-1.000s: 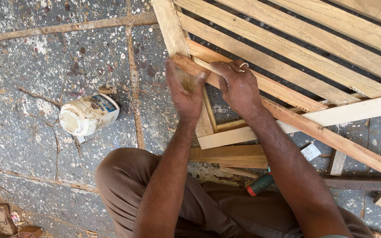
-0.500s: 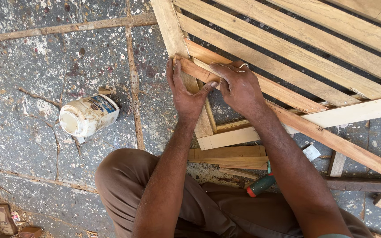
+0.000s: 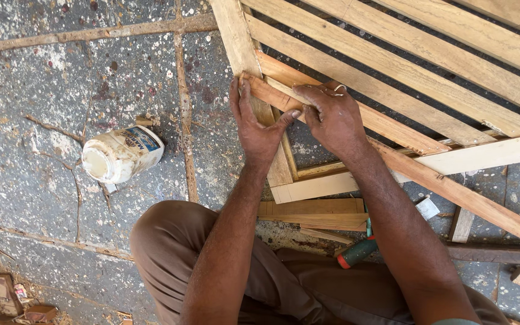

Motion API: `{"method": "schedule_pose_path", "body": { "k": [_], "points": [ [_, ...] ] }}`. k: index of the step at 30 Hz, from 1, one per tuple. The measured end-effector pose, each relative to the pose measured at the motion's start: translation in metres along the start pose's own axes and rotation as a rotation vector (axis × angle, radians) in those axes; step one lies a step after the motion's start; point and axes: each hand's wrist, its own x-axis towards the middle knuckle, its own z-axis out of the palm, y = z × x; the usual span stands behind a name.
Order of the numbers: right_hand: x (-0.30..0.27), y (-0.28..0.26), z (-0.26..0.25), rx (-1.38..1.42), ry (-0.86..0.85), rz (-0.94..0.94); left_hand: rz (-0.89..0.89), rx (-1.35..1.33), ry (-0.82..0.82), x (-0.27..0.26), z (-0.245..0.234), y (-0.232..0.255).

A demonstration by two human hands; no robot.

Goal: The person assembles a slatted wooden structure by placing wood strips into a triangular frame and marking them with a pencil.

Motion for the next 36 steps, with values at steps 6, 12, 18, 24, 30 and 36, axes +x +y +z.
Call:
{"method": "schedule_pose_path", "body": {
  "k": [6,12,18,24,30,36],
  "points": [
    [0.0,0.0,0.002,-0.003,0.033,-0.02,-0.023,-0.012,-0.008,0.0,0.0,-0.001],
    [-0.003,0.014,0.018,-0.075,0.066,-0.026,0.01,-0.023,0.02,-0.001,0.003,-0.005],
    [-0.008,0.019,0.034,-0.309,0.211,-0.178,0.004,0.009,0.042,-0.004,0.006,-0.008],
    [-0.013,0.005,0.018,-0.314,0.158,-0.136,-0.043,0.0,0.004,-0.003,0.008,-0.006],
    [0.004,0.011,-0.03,0.044,-0.294,0.227,-0.053,0.136,-0.036,0.001,0.005,0.002],
    [0.002,0.027,-0.045,0.067,-0.197,0.146,-0.082,0.131,-0.06,-0.003,0.002,-0.003]
  ]
}}
